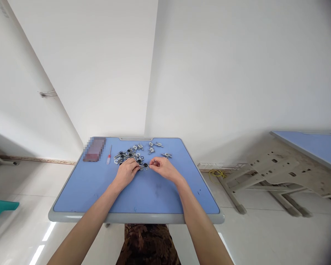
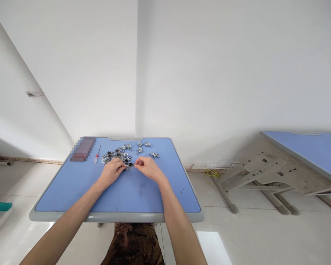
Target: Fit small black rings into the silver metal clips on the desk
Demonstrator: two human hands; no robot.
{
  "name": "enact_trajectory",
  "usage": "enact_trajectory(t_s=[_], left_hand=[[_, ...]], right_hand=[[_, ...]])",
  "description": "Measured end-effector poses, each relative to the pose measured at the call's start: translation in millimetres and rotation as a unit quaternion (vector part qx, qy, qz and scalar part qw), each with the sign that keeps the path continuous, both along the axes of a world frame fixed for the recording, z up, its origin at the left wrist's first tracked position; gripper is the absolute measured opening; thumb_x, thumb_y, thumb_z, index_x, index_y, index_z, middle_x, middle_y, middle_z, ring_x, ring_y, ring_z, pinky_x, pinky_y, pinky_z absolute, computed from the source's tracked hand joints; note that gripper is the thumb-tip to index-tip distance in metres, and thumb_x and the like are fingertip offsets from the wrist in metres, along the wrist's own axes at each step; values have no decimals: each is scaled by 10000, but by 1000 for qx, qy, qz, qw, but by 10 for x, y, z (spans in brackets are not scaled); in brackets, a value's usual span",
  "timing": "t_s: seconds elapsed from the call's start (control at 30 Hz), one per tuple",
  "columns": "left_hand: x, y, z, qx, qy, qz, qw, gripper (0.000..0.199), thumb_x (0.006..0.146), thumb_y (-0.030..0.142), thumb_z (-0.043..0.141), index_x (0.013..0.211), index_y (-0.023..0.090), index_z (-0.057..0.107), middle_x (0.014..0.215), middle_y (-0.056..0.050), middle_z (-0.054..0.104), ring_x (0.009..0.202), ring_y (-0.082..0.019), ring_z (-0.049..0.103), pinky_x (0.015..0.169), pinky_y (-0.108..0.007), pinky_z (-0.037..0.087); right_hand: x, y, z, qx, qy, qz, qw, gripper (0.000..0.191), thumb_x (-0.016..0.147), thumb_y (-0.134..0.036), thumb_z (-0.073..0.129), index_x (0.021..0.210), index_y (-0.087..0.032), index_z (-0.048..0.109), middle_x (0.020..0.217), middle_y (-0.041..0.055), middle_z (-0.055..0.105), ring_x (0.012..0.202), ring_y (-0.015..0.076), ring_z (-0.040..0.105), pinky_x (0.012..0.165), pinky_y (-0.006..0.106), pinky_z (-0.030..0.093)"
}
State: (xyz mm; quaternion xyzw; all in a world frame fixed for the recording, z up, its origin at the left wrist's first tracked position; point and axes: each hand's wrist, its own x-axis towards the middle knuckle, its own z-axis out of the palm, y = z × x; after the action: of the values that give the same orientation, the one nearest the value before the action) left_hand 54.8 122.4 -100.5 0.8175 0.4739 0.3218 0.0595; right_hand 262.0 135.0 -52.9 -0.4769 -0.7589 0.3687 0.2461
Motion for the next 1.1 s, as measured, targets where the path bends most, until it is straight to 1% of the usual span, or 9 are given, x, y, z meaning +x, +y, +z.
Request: enact_trajectory(t_s=[0.1,0.33,0.53,0.67,0.77,0.87,0.93,1.0,1.1], left_hand=[[-1,2,0,-4,1,-6,1000,153,889,170,524,792,196,640,809,-21,601,800,-165,561,713,-282,453],[-25,-3,30,-5,-30,-1,1000,163,893,169,512,773,184,621,798,-23,595,800,-167,557,719,-287,455],[-20,-7,24,-9,-5,-47,999,165,893,162,498,803,193,633,820,-34,609,800,-172,571,752,-309,462],[-14,-27,35,17,-5,-39,999,116,865,155,524,861,200,630,880,-46,607,855,-188,575,788,-336,454],[-7,-56,64,52,-24,-15,998,98,849,165,530,883,199,616,909,-55,602,889,-195,565,799,-342,447],[2,-80,116,68,-34,9,997,98,860,183,501,831,193,594,852,-43,603,834,-183,557,768,-327,428],[1,-80,154,78,-55,30,995,139,869,198,482,762,187,571,779,-29,592,773,-167,543,736,-309,412],[-15,-66,186,84,-107,58,989,194,879,217,467,703,184,542,716,-14,563,719,-150,521,708,-289,403],[-75,-28,217,79,-212,118,967,271,887,257,450,629,184,489,638,8,499,638,-126,468,651,-255,393]], right_hand=[[11,20,-10,18,-12,-19,1000,134,767,-276,529,725,-167,594,576,-39,460,535,100,399,523,218,324],[-69,36,-52,44,-115,-65,990,119,760,-235,552,729,-160,639,626,4,575,598,135,496,568,233,355],[-142,47,-124,55,-130,-59,988,105,764,-209,560,775,-165,655,659,9,604,619,141,521,573,236,356],[-133,60,-154,57,-97,-65,992,141,780,-259,544,809,-172,652,665,4,596,620,139,519,582,239,368],[-84,82,-159,67,-51,-110,990,173,784,-295,513,782,-174,637,640,0,570,605,140,496,578,242,373],[-46,109,-117,76,-4,-158,984,186,779,-329,504,740,-180,608,598,-10,525,584,144,465,567,247,365],[-65,88,-37,69,27,-174,982,200,792,-343,491,747,-179,596,568,-19,481,556,142,439,549,250,351],[-153,-28,81,49,60,-163,984,220,829,-340,449,802,-177,594,548,-30,437,521,134,410,528,250,338],[-446,-475,231,9,105,-56,993,247,894,-314,373,959,-201,583,599,-19,488,549,138,459,548,252,378]])
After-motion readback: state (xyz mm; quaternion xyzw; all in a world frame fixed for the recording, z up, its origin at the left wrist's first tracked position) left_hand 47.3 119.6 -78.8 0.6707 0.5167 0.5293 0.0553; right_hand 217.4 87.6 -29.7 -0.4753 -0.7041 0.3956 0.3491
